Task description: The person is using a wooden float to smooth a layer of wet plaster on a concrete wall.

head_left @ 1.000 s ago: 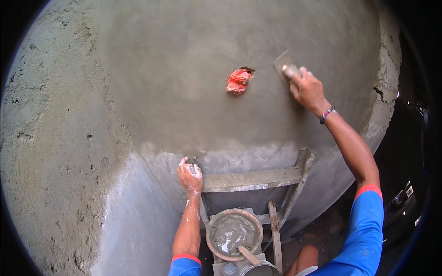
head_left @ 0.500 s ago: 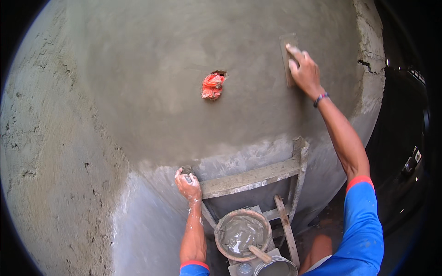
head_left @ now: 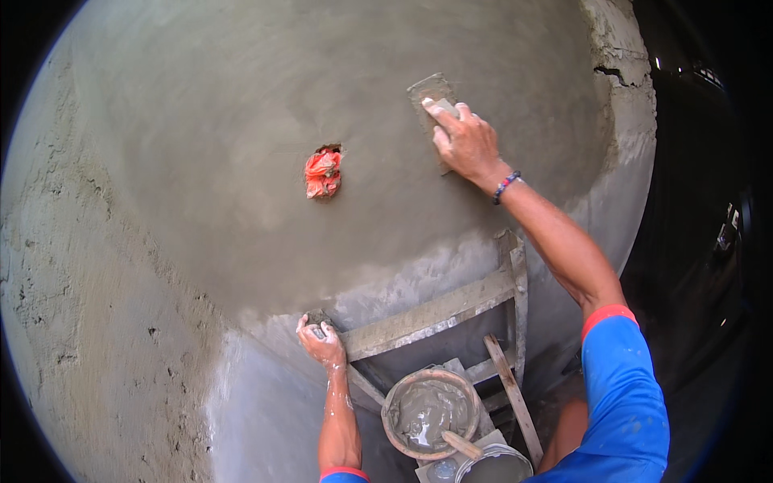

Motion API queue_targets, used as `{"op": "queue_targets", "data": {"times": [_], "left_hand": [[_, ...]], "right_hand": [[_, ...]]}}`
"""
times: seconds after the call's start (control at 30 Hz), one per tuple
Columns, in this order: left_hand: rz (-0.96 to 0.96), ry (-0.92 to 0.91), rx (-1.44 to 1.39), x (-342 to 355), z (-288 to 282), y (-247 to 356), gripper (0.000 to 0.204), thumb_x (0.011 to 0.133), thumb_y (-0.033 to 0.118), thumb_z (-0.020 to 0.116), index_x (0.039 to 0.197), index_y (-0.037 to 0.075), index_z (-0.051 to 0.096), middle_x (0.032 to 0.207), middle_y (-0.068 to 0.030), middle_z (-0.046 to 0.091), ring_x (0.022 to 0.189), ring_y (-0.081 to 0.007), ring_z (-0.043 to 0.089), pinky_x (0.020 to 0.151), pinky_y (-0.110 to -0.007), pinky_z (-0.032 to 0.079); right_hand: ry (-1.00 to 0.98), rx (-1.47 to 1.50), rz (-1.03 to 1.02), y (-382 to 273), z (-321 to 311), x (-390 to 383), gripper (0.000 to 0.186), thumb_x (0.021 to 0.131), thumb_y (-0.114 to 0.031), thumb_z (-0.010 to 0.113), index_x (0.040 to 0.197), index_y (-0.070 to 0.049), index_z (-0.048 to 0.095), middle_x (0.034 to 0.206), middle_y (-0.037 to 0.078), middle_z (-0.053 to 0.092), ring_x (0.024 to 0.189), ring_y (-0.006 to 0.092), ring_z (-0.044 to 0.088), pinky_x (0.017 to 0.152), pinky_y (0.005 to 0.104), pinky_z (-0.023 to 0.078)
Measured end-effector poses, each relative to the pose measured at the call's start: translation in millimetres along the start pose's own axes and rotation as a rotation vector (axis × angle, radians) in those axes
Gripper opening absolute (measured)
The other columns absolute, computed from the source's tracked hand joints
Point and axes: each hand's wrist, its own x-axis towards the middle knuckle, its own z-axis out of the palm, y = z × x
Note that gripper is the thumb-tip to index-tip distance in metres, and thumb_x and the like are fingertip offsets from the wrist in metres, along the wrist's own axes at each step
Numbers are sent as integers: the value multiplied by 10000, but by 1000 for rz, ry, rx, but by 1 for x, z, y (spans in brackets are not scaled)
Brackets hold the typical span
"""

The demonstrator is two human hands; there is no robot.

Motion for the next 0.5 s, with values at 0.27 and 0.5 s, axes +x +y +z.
{"op": "queue_targets", "data": {"times": [0.27, 0.5], "left_hand": [[16, -28, 31, 0, -3, -1, 183, 772, -10, 666, 854, 15, 505, 1264, -173, 592, 1119, -379, 566, 935, -474, 443], [14, 1, -19, 5, 9, -1, 188, 769, -9, 668, 855, 16, 502, 1261, -172, 591, 1120, -380, 567, 929, -473, 445]], "right_hand": [[-211, -118, -180, 45, -11, -58, 586, 833, -151, 678, 1389, -281, 546, 1080, 137, 548, 867, 318, 637, 661, 432, 575], [-5, -75, -184, -8, -3, 21, 545, 835, -148, 670, 1355, -275, 569, 1001, 124, 560, 817, 292, 637, 654, 423, 564]]}}
